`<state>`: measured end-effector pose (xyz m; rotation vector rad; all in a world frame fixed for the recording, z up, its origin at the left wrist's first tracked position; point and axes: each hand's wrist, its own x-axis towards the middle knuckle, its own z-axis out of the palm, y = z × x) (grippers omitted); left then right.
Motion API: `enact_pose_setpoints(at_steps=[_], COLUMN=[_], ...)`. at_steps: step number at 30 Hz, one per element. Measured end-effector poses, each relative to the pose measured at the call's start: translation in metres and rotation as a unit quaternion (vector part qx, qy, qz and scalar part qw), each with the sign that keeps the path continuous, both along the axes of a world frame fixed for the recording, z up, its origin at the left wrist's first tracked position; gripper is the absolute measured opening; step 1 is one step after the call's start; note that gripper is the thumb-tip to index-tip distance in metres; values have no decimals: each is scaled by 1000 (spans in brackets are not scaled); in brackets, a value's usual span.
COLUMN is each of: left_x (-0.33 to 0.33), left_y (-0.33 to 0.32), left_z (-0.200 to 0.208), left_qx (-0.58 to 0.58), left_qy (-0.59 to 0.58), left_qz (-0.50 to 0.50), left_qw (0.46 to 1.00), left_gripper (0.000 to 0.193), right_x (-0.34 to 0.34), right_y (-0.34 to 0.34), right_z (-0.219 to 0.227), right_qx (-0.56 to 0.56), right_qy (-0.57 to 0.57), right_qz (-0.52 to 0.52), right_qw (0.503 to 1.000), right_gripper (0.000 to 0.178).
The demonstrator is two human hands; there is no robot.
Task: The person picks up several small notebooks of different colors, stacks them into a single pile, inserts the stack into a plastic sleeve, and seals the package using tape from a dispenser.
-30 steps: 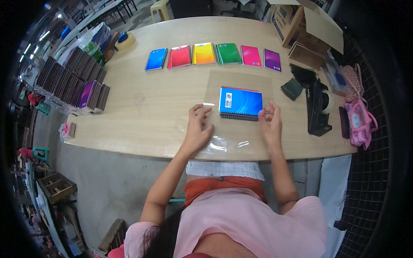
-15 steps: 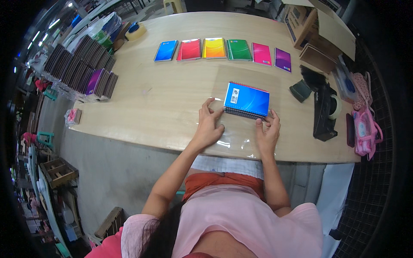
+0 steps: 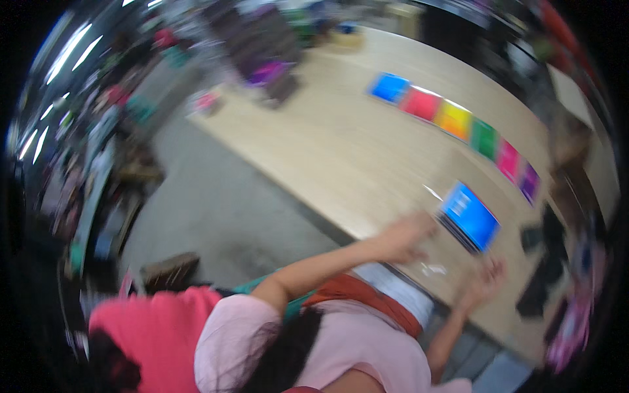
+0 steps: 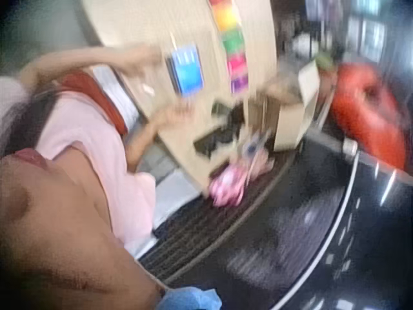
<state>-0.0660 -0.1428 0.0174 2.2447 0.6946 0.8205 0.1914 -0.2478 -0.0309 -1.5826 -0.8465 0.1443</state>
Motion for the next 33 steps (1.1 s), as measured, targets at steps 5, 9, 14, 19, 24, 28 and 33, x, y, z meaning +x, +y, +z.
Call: enact_pose_setpoints(at_steps=[5,9,14,19,24,28,33], left_x=[23,34,40,21,24,27,42], left_y=[21,20,18,8,2,-1,8], left_z=[-16,-2,-9,23,28,35,27], left_qx=[123,151,171,264,269,286,303], left_qy=[148,163,106,51,84,64,82], left_qz=[-150,-167,-40,-88,-78,-57,-44], left_qw=[970,961,979,959,956,954,948], left_gripper=[25,23,20,19,14,14,16], right_x=[22,-8,-21,-18,-29,-20,-34], right_y=[-17,-30,-10,-12,-21,-23,-31], right_z=[6,64,71,76,95,101,128], right_qx=[-15,-140,-96,-157,-109,-174,-66], right_qy=[-49,-163,-359,-261,-296,-226,-391], right_qz=[179,273,333,290,289,305,268], right_qw=[983,938,867,907,904,909,878], right_gripper=[26,30,28,21,17,18,22])
